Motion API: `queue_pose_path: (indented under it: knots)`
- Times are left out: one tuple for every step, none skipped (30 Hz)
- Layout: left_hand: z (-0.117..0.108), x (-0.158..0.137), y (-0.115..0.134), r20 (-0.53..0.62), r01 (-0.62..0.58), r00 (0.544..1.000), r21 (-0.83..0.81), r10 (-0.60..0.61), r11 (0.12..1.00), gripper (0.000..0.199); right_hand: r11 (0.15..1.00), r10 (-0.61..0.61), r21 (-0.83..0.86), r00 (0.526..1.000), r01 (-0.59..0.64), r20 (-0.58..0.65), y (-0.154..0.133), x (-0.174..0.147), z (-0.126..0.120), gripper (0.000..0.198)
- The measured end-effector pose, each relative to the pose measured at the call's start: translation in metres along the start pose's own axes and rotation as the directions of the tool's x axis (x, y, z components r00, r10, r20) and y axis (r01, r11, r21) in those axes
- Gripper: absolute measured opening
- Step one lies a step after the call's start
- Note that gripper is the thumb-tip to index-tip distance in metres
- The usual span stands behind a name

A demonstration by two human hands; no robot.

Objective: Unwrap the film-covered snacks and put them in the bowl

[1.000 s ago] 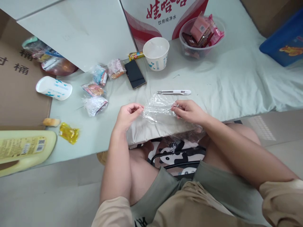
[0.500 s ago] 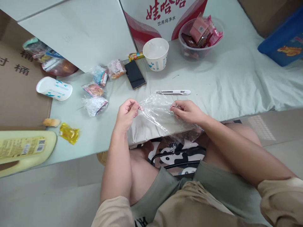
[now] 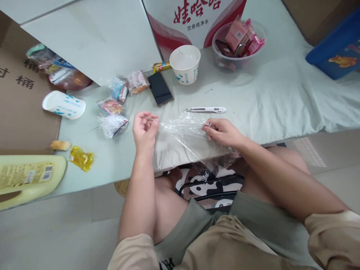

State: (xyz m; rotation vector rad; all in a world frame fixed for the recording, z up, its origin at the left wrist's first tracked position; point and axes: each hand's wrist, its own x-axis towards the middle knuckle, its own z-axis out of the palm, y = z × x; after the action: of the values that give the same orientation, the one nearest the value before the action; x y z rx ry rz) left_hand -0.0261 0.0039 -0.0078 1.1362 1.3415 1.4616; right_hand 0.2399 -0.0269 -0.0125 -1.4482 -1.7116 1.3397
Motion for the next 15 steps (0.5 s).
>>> queue_pose_path:
  knots:
    - [0.004, -0.003, 0.001, -0.032, 0.037, 0.999, -0.082, -0.04, 0.996, 0.037, 0.999, 0.019, 0.029, 1.0, -0.019, 0.001, -0.001, 0.0, 0.0, 0.023]
    - [0.009, -0.007, 0.002, -0.028, 0.114, 0.992, -0.149, -0.119, 0.982, 0.038, 0.997, 0.04, 0.062, 0.999, -0.04, 0.0, -0.001, -0.001, 0.001, 0.022]
    - [0.014, -0.012, 0.003, 0.014, 0.225, 0.974, -0.193, -0.226, 0.955, 0.039, 0.993, 0.062, 0.101, 0.998, -0.061, -0.003, -0.003, -0.001, 0.002, 0.021]
    - [0.02, -0.017, 0.004, 0.084, 0.35, 0.937, -0.215, -0.34, 0.912, 0.039, 0.986, 0.08, 0.146, 0.997, -0.077, -0.012, -0.004, -0.001, 0.002, 0.021]
    - [0.026, -0.022, 0.005, 0.161, 0.457, 0.888, -0.218, -0.43, 0.862, 0.04, 0.977, 0.091, 0.198, 0.996, -0.084, -0.024, -0.005, -0.001, 0.003, 0.022]
    - [0.031, -0.026, 0.006, 0.228, 0.533, 0.842, -0.208, -0.489, 0.82, 0.04, 0.964, 0.094, 0.253, 0.995, -0.081, -0.041, -0.006, -0.001, 0.004, 0.024]
    - [0.035, -0.029, 0.007, 0.278, 0.575, 0.809, -0.19, -0.518, 0.796, 0.04, 0.95, 0.091, 0.305, 0.994, -0.069, -0.058, -0.007, -0.001, 0.005, 0.026]
    - [0.039, -0.031, 0.007, 0.305, 0.586, 0.796, -0.17, -0.523, 0.792, 0.04, 0.935, 0.087, 0.35, 0.994, -0.056, -0.072, -0.007, -0.001, 0.005, 0.028]
    - [0.04, -0.032, 0.008, 0.314, 0.57, 0.803, -0.153, -0.507, 0.808, 0.038, 0.922, 0.083, 0.385, 0.993, -0.046, -0.082, -0.007, -0.002, 0.005, 0.03]
    - [0.041, -0.032, 0.008, 0.308, 0.528, 0.827, -0.138, -0.471, 0.838, 0.037, 0.912, 0.082, 0.409, 0.993, -0.039, -0.088, -0.007, -0.003, 0.006, 0.032]
    - [0.04, -0.031, 0.009, 0.292, 0.466, 0.862, -0.13, -0.415, 0.875, 0.035, 0.905, 0.083, 0.425, 0.993, -0.038, -0.088, -0.006, -0.004, 0.006, 0.034]
    - [0.037, -0.029, 0.01, 0.274, 0.392, 0.897, -0.13, -0.347, 0.911, 0.034, 0.899, 0.083, 0.435, 0.993, -0.039, -0.083, -0.005, -0.005, 0.006, 0.036]
    - [0.034, -0.028, 0.011, 0.254, 0.314, 0.928, -0.141, -0.272, 0.939, 0.034, 0.895, 0.077, 0.444, 0.995, -0.038, -0.07, -0.004, -0.006, 0.006, 0.038]
    - [0.031, -0.027, 0.012, 0.236, 0.242, 0.951, -0.165, -0.2, 0.956, 0.035, 0.892, 0.065, 0.45, 0.996, -0.034, -0.054, -0.004, -0.007, 0.006, 0.039]
    - [0.028, -0.026, 0.013, 0.225, 0.19, 0.964, -0.198, -0.143, 0.962, 0.036, 0.89, 0.049, 0.455, 0.998, -0.027, -0.036, -0.003, -0.008, 0.006, 0.041]
